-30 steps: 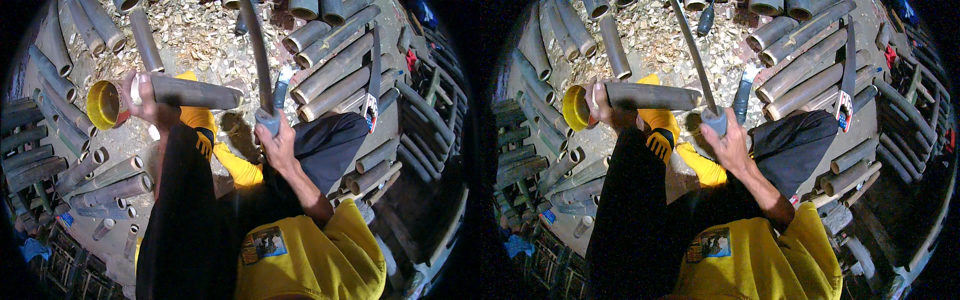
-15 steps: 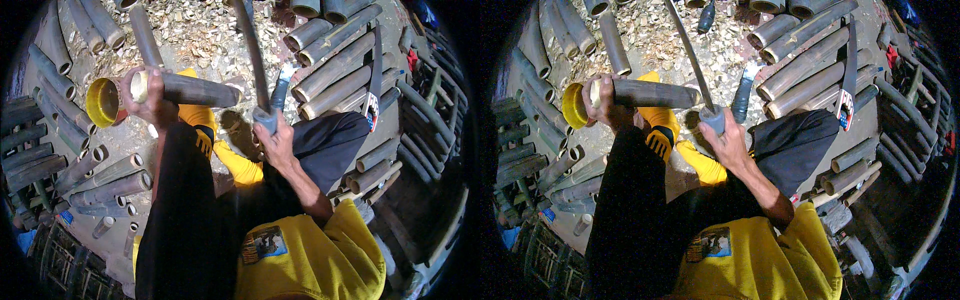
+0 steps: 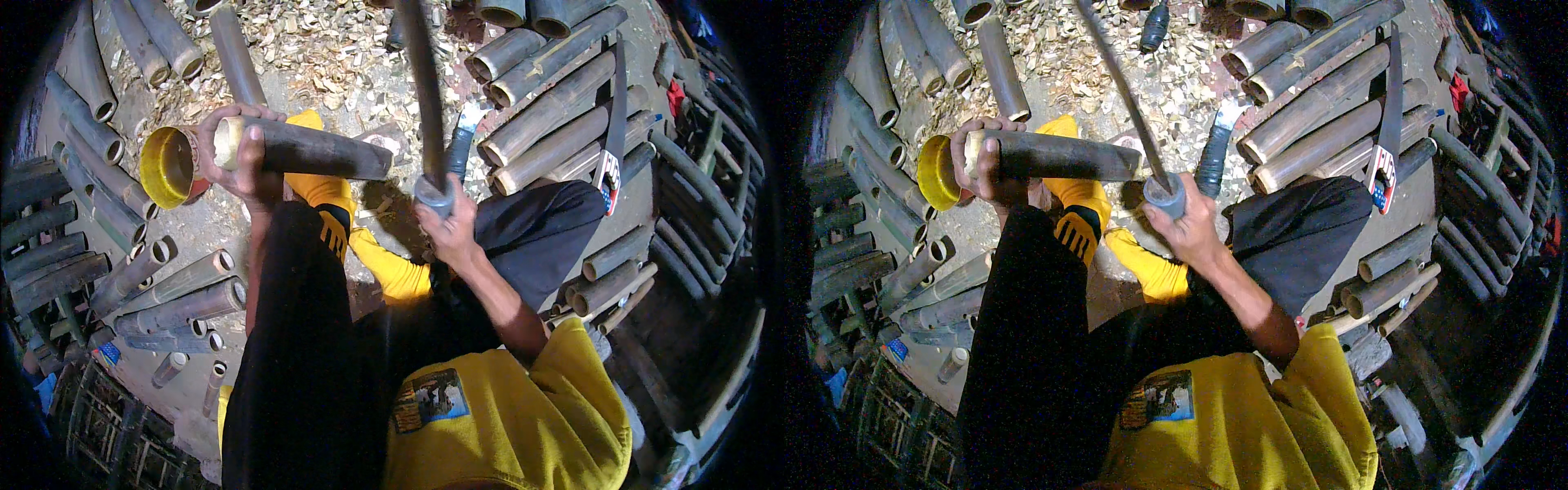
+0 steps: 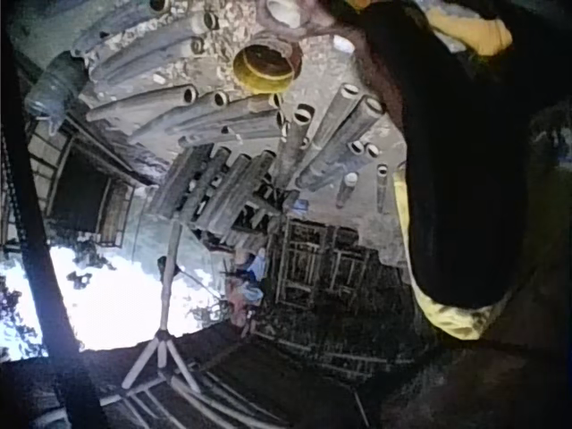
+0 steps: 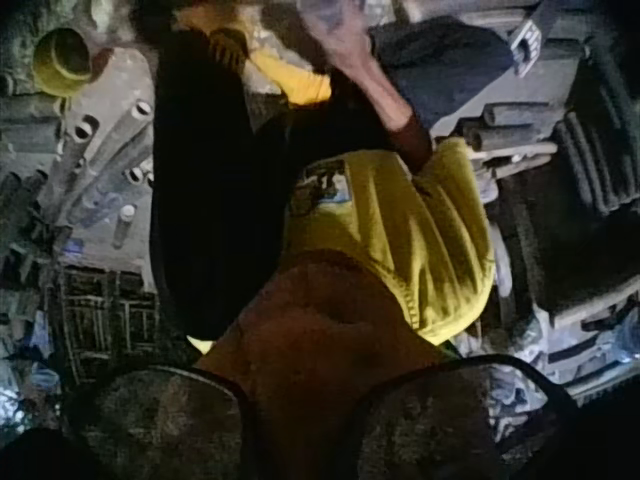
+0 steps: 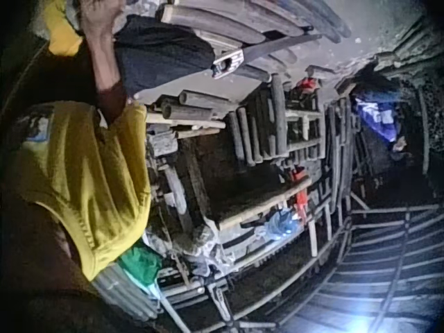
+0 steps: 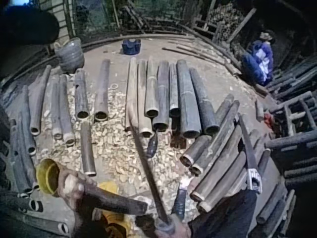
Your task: The person cuts bamboo pieces using a large knife and measures them with a tape measure.
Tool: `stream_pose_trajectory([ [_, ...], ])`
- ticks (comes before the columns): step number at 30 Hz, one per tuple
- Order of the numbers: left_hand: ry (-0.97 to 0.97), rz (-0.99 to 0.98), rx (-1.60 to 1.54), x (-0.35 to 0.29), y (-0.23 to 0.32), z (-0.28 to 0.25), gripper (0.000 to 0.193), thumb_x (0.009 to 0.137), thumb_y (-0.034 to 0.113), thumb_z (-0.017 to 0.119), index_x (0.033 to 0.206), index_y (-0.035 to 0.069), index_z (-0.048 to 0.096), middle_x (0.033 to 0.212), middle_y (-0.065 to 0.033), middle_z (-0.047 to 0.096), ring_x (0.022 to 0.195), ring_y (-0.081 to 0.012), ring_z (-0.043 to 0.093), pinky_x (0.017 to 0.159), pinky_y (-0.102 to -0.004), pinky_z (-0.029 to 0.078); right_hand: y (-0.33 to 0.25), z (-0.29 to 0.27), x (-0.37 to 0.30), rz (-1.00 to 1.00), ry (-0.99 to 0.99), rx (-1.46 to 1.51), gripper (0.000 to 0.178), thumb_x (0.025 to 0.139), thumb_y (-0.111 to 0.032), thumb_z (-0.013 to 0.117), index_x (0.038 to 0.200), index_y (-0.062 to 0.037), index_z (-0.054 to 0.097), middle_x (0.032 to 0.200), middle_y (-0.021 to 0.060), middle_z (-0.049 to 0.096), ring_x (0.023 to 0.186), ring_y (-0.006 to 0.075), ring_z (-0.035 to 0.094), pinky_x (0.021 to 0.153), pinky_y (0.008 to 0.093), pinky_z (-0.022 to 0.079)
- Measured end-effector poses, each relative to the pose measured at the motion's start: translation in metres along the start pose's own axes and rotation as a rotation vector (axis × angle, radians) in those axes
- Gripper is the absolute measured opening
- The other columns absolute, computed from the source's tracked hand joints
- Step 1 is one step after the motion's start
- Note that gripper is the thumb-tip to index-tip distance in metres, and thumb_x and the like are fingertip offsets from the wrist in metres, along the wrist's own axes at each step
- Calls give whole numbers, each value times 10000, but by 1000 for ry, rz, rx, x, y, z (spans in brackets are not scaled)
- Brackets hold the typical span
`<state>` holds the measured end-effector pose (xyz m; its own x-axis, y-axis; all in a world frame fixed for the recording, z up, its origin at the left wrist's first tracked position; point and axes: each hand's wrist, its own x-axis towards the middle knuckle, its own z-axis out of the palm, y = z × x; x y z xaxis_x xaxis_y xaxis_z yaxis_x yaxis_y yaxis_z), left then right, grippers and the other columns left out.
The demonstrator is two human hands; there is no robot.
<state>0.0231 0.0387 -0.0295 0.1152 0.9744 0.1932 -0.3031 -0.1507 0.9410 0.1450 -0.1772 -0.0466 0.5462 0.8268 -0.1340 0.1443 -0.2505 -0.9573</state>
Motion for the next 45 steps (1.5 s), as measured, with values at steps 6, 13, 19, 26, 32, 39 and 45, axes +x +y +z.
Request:
stream_pose_trajectory([
  [6,-33,16,33,3,-6,-5,416,671,245,616,945,-40,484,711,-156,542,642,-265,581,626,-399,520,5,-1,18,516,-217,-181,400,837,-354,613,950,28,580,764,207,620,692,284,616,645,382,473],
  [13,-104,36,152,4,-4,-17,457,655,261,634,982,-35,513,850,-145,566,713,-195,544,688,-306,440,31,4,-4,264,-191,-167,397,826,-298,636,1016,27,508,773,193,616,681,274,615,629,365,471],
  [19,255,-107,71,7,2,4,410,721,187,644,1045,-31,517,916,-122,552,825,-198,571,636,-305,479,48,5,9,482,-170,-253,436,858,-360,584,1028,34,508,779,236,607,738,355,616,668,414,456],
  [26,127,-9,3,-7,-9,-4,378,728,139,607,1031,-36,465,712,-145,557,639,-242,588,620,-360,499,-7,-11,-10,70,85,-96,306,817,-169,643,1006,-2,470,764,172,631,692,254,647,594,322,480],
  [32,4,77,-3,-8,-10,-4,356,707,149,608,993,-18,477,767,-159,560,649,-261,601,648,-393,513,8,2,15,456,-178,-395,429,839,-321,616,1031,36,475,753,245,601,731,437,602,617,447,463],
  [39,17,39,-5,-9,-9,-6,390,703,187,635,989,-21,472,762,-158,565,659,-263,609,678,-389,508,4,-6,-7,153,51,-23,424,833,-330,624,1011,35,505,734,154,605,629,334,612,592,377,478],
  [45,-112,93,-40,-6,-12,-5,428,715,249,664,986,-20,470,759,-153,558,682,-271,616,666,-404,519,13,-2,20,448,-204,-320,446,834,-356,615,1012,43,525,750,212,613,646,341,609,594,391,470],
])
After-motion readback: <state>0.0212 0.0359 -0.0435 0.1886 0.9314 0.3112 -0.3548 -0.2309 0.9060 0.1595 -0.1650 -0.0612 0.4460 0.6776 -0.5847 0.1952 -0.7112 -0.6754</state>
